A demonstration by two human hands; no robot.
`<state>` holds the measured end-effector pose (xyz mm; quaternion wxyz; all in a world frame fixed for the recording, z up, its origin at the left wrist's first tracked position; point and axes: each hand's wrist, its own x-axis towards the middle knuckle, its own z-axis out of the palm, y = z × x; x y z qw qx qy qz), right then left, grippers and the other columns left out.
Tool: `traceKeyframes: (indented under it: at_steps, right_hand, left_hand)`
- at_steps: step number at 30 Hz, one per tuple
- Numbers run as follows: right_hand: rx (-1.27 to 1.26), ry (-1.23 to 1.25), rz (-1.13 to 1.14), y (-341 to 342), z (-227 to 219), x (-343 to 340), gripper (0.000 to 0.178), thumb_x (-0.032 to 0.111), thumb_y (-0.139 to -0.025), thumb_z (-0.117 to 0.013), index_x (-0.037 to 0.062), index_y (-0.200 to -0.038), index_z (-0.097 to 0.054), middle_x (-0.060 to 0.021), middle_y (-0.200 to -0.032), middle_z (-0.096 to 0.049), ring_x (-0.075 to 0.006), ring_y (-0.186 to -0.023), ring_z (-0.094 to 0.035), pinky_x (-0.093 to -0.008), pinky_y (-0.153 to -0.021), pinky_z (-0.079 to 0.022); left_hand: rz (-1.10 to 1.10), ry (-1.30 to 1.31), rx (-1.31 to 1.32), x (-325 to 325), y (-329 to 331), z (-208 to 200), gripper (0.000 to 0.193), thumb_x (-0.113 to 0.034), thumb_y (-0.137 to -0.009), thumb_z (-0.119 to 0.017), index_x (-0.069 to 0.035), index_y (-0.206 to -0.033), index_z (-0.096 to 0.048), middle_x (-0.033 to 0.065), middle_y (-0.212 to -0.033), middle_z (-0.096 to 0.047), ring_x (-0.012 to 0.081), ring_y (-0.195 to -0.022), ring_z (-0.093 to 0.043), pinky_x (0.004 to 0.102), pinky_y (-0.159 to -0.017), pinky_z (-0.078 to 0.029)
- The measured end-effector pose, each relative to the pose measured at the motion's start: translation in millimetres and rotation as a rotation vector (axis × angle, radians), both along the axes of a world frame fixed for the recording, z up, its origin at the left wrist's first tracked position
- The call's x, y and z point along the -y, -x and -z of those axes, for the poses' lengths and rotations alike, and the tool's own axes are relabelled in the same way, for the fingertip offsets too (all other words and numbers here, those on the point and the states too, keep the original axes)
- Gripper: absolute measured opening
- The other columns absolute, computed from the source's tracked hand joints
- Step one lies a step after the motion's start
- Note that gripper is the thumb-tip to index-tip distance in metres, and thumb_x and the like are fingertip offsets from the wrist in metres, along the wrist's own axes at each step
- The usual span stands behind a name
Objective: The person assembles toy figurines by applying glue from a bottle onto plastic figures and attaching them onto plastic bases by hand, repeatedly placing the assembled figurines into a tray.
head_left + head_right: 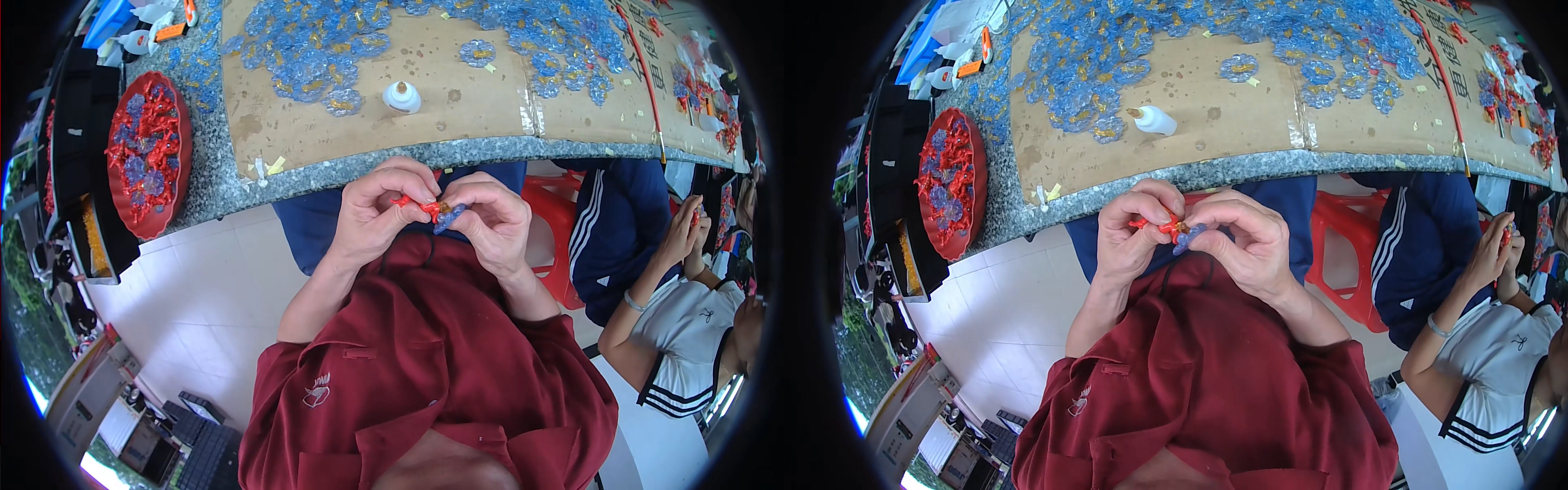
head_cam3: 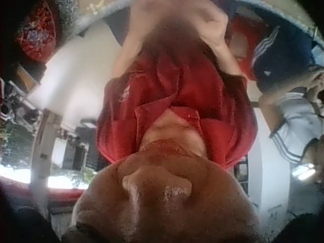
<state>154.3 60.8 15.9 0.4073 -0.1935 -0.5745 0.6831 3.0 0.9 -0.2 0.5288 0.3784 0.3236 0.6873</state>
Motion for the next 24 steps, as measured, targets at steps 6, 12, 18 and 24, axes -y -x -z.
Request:
traceKeyframes:
  at_steps: [6, 12, 18, 24]
  right_hand:
    - [-0.029, 0.083, -0.028, -4.4, -0.6, 1.4, 0.017, -0.001, -0.075, -0.064, -0.0048, -0.09, -0.059, -0.0125, -0.089, -0.058, -0.0152, -0.078, -0.057, -0.0249, -0.066, -0.047]
    - [0.187, -0.213, 0.066, -6.9, -8.2, -0.3, 0.019, 0.003, -0.068, -0.069, -0.0016, -0.085, -0.061, -0.0115, -0.08, -0.062, -0.0184, -0.071, -0.06, -0.0259, -0.064, -0.048]
    - [0.237, -0.438, 0.131, -3.0, -27.0, 7.3, 0.026, 0.004, -0.06, -0.075, -0.001, -0.083, -0.063, -0.0107, -0.077, -0.062, -0.0209, -0.067, -0.061, -0.0265, -0.056, -0.048]
    - [0.226, -0.482, 0.128, -6.0, -29.1, 3.7, 0.026, 0.006, -0.058, -0.076, 0.0005, -0.081, -0.064, -0.0099, -0.076, -0.062, -0.0205, -0.065, -0.061, -0.0265, -0.055, -0.048]
  left_hand:
    - [-0.007, -0.016, -0.226, -1.5, 1.7, -12.8, 0.012, -0.002, -0.074, -0.065, -0.002, -0.085, -0.061, 0.0103, -0.088, -0.057, 0.0133, -0.077, -0.055, 0.022, -0.065, -0.045]
    - [0.017, -0.053, -0.249, -4.1, 3.7, -4.5, 0.014, -0.004, -0.072, -0.067, -0.003, -0.085, -0.062, 0.0085, -0.086, -0.058, 0.0162, -0.078, -0.055, 0.0261, -0.066, -0.046]
    - [0.12, -0.158, 0.129, -5.6, -2.2, 9.2, 0.014, -0.008, -0.069, -0.07, -0.007, -0.079, -0.061, 0.0094, -0.087, -0.06, 0.0219, -0.082, -0.055, 0.0332, -0.07, -0.045]
    - [0.131, -0.149, 0.169, -6.9, -4.2, 10.3, 0.014, -0.008, -0.068, -0.07, -0.007, -0.078, -0.061, 0.0094, -0.088, -0.06, 0.0244, -0.084, -0.055, 0.0365, -0.073, -0.045]
